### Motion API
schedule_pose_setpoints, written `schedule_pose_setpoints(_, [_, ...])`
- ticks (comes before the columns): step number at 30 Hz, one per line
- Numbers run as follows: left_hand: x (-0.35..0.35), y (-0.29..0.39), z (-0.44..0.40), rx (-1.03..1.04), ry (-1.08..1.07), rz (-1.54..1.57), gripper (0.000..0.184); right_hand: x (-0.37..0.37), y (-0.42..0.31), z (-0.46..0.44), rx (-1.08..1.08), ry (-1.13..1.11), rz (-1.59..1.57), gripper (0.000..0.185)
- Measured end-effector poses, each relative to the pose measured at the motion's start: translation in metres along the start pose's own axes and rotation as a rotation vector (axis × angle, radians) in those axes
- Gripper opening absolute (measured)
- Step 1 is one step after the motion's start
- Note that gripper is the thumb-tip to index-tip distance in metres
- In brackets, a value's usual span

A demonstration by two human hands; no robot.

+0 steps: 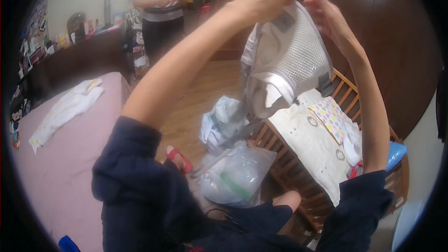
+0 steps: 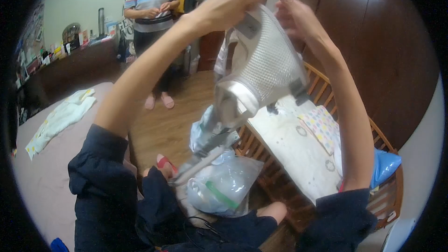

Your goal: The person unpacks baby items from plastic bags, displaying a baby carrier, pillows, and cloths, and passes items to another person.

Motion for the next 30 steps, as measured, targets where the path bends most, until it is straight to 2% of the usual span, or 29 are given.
schedule_pose_setpoints(2, [0.002,0.013,0.001,0.020,0.040,0.020,0.035,0.028,0.008,0.016,0.227,-0.286,-0.226,0.058])
schedule_pose_setpoints(3, [0.004,0.017,0.000,0.009,0.030,0.019,0.035,0.037,-0.019,0.038,0.214,-0.397,-0.103,0.053])
schedule_pose_setpoints(5, [0.010,0.017,0.008,-0.009,-0.120,0.052,0.031,0.036,-0.005,0.036,0.262,-0.377,-0.204,0.049])
schedule_pose_setpoints(6, [0.012,0.013,0.019,-0.025,-0.128,0.045,0.031,0.037,0.001,0.033,0.309,-0.345,-0.295,0.046])
schedule_pose_setpoints(7, [0.005,0.011,0.038,-0.017,0.095,0.152,0.030,0.032,-0.007,0.031,0.415,-0.283,-0.420,0.038])
schedule_pose_setpoints(8, [-0.001,0.010,0.058,-0.004,0.320,0.256,0.029,0.028,-0.014,0.031,0.426,-0.245,-0.452,0.035])
schedule_pose_setpoints(10, [-0.030,0.022,0.114,-0.200,0.286,0.498,0.030,0.031,-0.017,0.026,0.511,-0.176,-0.708,0.034])
schedule_pose_setpoints(12, [-0.055,0.040,0.173,-0.369,0.284,0.555,0.029,0.035,-0.028,0.024,0.508,-0.192,-0.763,0.034])
schedule_pose_setpoints(14, [-0.055,0.055,0.246,-0.730,0.563,0.637,0.029,0.035,-0.035,0.019,0.513,-0.217,-0.810,0.034])
schedule_pose_setpoints(15, [-0.046,0.060,0.287,-0.956,0.652,0.572,0.033,0.032,-0.037,0.012,0.421,-0.328,-0.809,0.035])
schedule_pose_setpoints(16, [-0.019,0.060,0.337,-1.101,0.605,0.241,0.045,0.031,-0.038,0.008,0.328,-0.435,-0.806,0.036])
schedule_pose_setpoints(17, [0.021,0.071,0.381,-1.367,0.522,0.211,0.058,0.029,-0.038,0.007,0.337,-0.439,-0.806,0.036])
schedule_pose_setpoints(18, [0.087,0.075,0.445,-1.612,0.451,0.364,0.070,0.027,-0.037,0.006,0.345,-0.447,-0.833,0.036])
schedule_pose_setpoints(19, [0.125,0.086,0.474,-1.922,0.005,0.488,0.075,0.026,-0.037,0.005,0.352,-0.456,-0.860,0.036])
schedule_pose_setpoints(20, [0.145,0.113,0.464,-1.842,-0.008,0.910,0.074,0.024,-0.038,0.004,0.351,-0.462,-0.888,0.036])
schedule_pose_setpoints(21, [0.224,0.129,0.510,-1.764,-0.142,1.141,0.071,0.023,-0.039,0.004,0.344,-0.462,-0.916,0.036])
schedule_pose_setpoints(22, [0.250,0.157,0.496,-1.834,-0.117,1.079,0.068,0.021,-0.039,0.003,0.342,-0.458,-0.944,0.036])
schedule_pose_setpoints(24, [0.273,0.192,0.462,-2.008,0.306,1.882,0.063,0.018,-0.037,0.002,0.353,-0.444,-0.987,0.036])
schedule_pose_setpoints(25, [0.275,0.193,0.449,-2.006,0.294,1.894,0.063,0.016,-0.036,0.001,0.356,-0.435,-1.007,0.036])
schedule_pose_setpoints(27, [0.277,0.175,0.410,-1.642,0.688,2.709,0.061,0.001,-0.020,0.004,0.400,-0.402,-1.071,0.034])
schedule_pose_setpoints(28, [0.275,0.158,0.408,-1.454,0.753,2.726,0.056,-0.016,-0.004,0.005,0.460,-0.594,-1.192,0.029])
schedule_pose_setpoints(29, [0.268,0.137,0.411,-1.267,0.811,2.732,0.051,-0.023,0.011,0.012,0.531,-0.403,-1.140,0.027])
schedule_pose_setpoints(30, [0.246,0.110,0.411,-1.245,0.832,2.747,0.034,-0.027,0.028,0.028,0.597,-0.211,-1.084,0.025])
Point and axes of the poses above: each hand's wrist, its own z-axis away from the middle knuckle, its own x-axis out of the palm, y = z × x, the point moved 3 cm from there along -z, towards the middle knuckle, and after that the axes turned 2 degrees about -z, right-handed, at the moved point
